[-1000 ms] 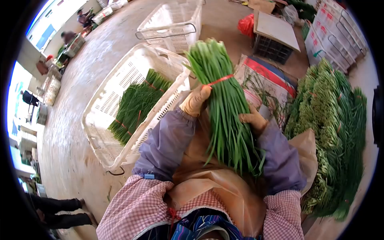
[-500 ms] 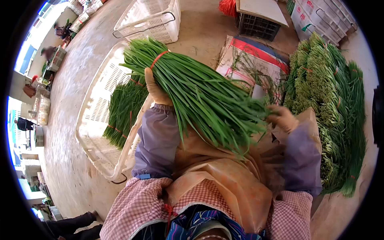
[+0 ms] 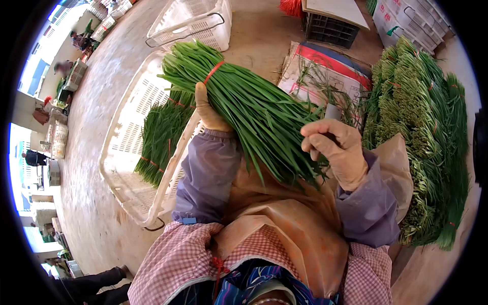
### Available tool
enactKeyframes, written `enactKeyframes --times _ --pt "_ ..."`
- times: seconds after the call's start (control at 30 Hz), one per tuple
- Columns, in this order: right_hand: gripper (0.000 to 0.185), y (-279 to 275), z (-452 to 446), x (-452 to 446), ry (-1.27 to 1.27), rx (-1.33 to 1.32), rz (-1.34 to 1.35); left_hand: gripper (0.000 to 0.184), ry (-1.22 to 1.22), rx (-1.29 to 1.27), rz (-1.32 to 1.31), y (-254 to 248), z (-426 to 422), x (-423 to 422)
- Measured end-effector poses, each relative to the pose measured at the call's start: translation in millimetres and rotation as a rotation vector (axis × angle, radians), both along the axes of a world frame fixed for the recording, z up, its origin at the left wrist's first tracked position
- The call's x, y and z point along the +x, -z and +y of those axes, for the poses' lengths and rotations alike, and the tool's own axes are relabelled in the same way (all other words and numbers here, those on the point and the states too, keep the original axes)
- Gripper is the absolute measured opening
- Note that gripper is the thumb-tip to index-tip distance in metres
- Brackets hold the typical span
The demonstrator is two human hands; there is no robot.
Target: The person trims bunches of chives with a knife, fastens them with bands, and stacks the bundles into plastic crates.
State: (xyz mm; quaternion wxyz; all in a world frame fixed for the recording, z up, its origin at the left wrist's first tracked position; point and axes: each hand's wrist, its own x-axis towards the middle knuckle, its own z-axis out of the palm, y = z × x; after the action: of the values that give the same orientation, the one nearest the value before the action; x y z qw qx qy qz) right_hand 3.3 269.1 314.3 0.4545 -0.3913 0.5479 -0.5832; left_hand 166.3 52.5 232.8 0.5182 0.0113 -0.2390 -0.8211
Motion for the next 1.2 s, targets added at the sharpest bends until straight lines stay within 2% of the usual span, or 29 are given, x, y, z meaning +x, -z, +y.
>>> enactKeyframes --times 0.07,0.2,0.3,0.33,0.43,0.53,0.7,0.77,0.87,0.97,1.0,1.1,1.17,1.2 --pt "0.015 4.1 -17.6 9.2 0.003 -0.032 0.166 0.069 -0.006 -0.005 0.011 1.8 -0.8 0.1" --pt "0.021 27.3 -43.9 23.4 -0.057 0.07 0.321 0.067 0.039 -0.024 0.034 5.6 0.6 2.1" --pt "0.021 33.5 -56.5 29.4 -0.011 0.039 0.337 0.065 -0.023 -0.042 -0.072 2.5 5.6 3.1" --pt "0.018 23.5 -59.6 33.0 -0.01 0.089 0.228 0.064 -0.039 0.002 -0.076 -4.4 10.6 0.6" --pt "0.014 31.2 -67.0 29.6 -0.046 -0.03 0.342 0.065 -0.025 -0.054 -0.126 -1.4 9.1 1.4" --pt "0.013 21.2 -64.7 21.5 -0.124 0.104 -0.03 0.067 0.013 -0.088 -0.13 -4.0 10.0 1.8" --pt "0.005 21.8 -62.7 17.4 0.161 -0.119 -0.194 0.07 0.116 -0.031 -0.056 -5.6 11.8 -2.0" --pt "0.005 20.1 -54.1 2.7 0.218 -0.207 -0.207 0.071 0.061 -0.002 -0.071 -4.2 9.3 -1.0" --pt "0.01 29.0 -32.4 -47.4 0.001 0.141 0.047 0.07 0.011 0.011 -0.094 -2.6 7.4 3.2" --pt "0.017 53.3 -22.3 -58.6 0.248 -0.16 1.538 0.068 -0.031 0.011 -0.128 -3.8 9.4 3.5" --pt "0.022 38.7 -21.5 -45.7 0.274 -0.061 1.407 0.068 -0.042 0.01 -0.142 -4.5 10.1 1.9" --pt "0.021 25.9 -21.2 -1.8 0.151 -0.2 0.656 0.068 -0.013 0.001 -0.112 -4.5 12.6 -2.8" --pt "0.017 28.1 -31.8 20.0 0.06 -0.242 0.731 0.065 0.013 -0.017 -0.097 -2.8 11.2 -3.7" --pt "0.016 27.6 -34.6 26.8 0.022 -0.125 0.671 0.063 0.024 -0.025 -0.089 -2.8 10.1 -3.5"
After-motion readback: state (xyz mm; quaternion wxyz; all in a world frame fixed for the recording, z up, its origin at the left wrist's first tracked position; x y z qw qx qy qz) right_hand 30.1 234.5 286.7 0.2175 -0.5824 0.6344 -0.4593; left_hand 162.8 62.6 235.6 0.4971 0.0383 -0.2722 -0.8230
